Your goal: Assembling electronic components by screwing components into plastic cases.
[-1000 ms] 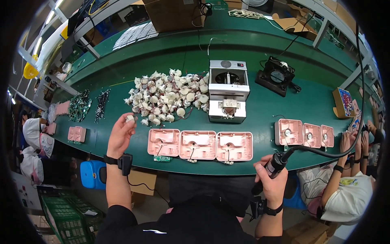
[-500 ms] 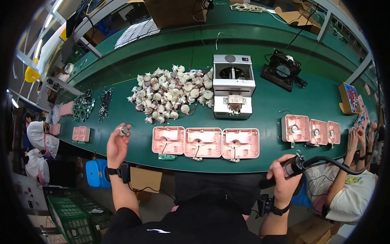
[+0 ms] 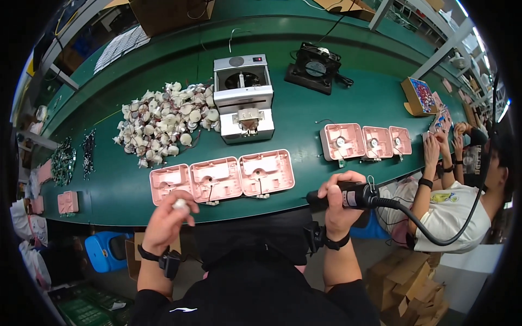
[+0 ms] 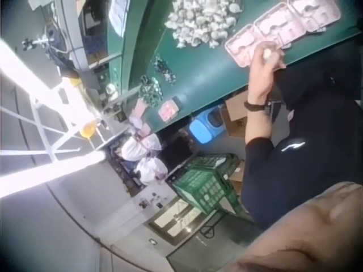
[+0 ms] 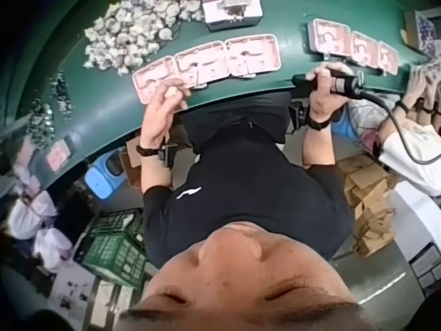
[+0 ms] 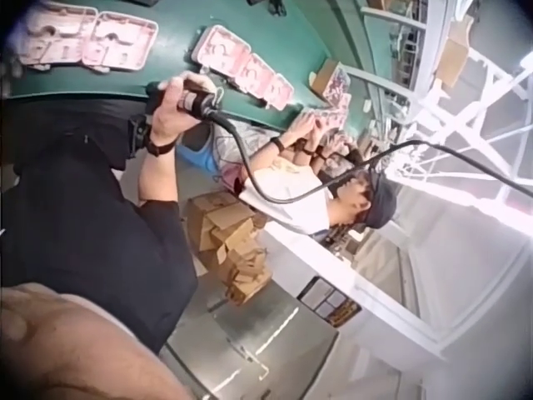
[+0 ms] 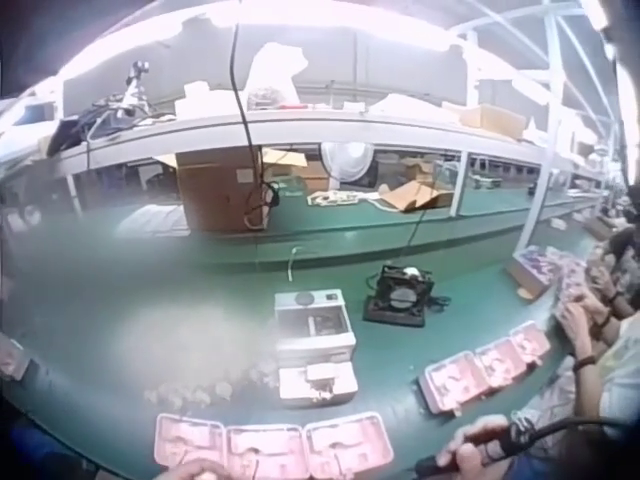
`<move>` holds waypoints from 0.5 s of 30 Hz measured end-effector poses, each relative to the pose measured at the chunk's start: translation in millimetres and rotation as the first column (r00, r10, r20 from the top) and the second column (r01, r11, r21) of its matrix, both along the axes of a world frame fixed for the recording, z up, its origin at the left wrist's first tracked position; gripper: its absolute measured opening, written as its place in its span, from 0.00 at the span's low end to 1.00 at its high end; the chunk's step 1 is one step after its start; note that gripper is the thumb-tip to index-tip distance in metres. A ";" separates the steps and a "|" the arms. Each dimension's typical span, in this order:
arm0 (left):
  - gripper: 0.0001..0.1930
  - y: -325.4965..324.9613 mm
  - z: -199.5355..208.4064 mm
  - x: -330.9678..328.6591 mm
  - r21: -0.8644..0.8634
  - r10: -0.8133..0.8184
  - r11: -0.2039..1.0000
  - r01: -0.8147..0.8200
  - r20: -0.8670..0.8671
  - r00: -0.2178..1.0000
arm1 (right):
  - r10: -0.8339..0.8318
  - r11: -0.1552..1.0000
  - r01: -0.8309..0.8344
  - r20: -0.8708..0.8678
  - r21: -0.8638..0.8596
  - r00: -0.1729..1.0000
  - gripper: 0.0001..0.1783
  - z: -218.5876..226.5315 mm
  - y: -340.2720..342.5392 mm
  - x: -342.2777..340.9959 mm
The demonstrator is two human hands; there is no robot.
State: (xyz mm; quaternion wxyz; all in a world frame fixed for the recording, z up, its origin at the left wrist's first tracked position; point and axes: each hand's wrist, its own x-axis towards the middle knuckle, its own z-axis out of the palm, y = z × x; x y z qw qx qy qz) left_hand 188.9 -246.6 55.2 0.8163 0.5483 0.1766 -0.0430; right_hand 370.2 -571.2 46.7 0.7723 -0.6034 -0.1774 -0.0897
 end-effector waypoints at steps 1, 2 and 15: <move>0.12 -13.2 2.3 3.7 -0.002 -0.001 1.000 0.001 0.000 1.000 | 0.024 1.000 -0.024 0.009 0.016 1.000 0.17 -0.7 -1.6 0.1; 0.12 -26.3 5.4 7.2 0.000 -0.023 1.000 0.023 0.006 1.000 | 0.050 0.998 -0.051 0.018 0.034 0.999 0.19 -1.2 -2.6 0.4; 0.14 -51.4 1.9 16.3 0.066 -0.198 0.979 0.192 0.102 0.975 | 0.200 0.980 -0.198 -0.108 0.031 0.974 0.28 4.0 1.2 2.4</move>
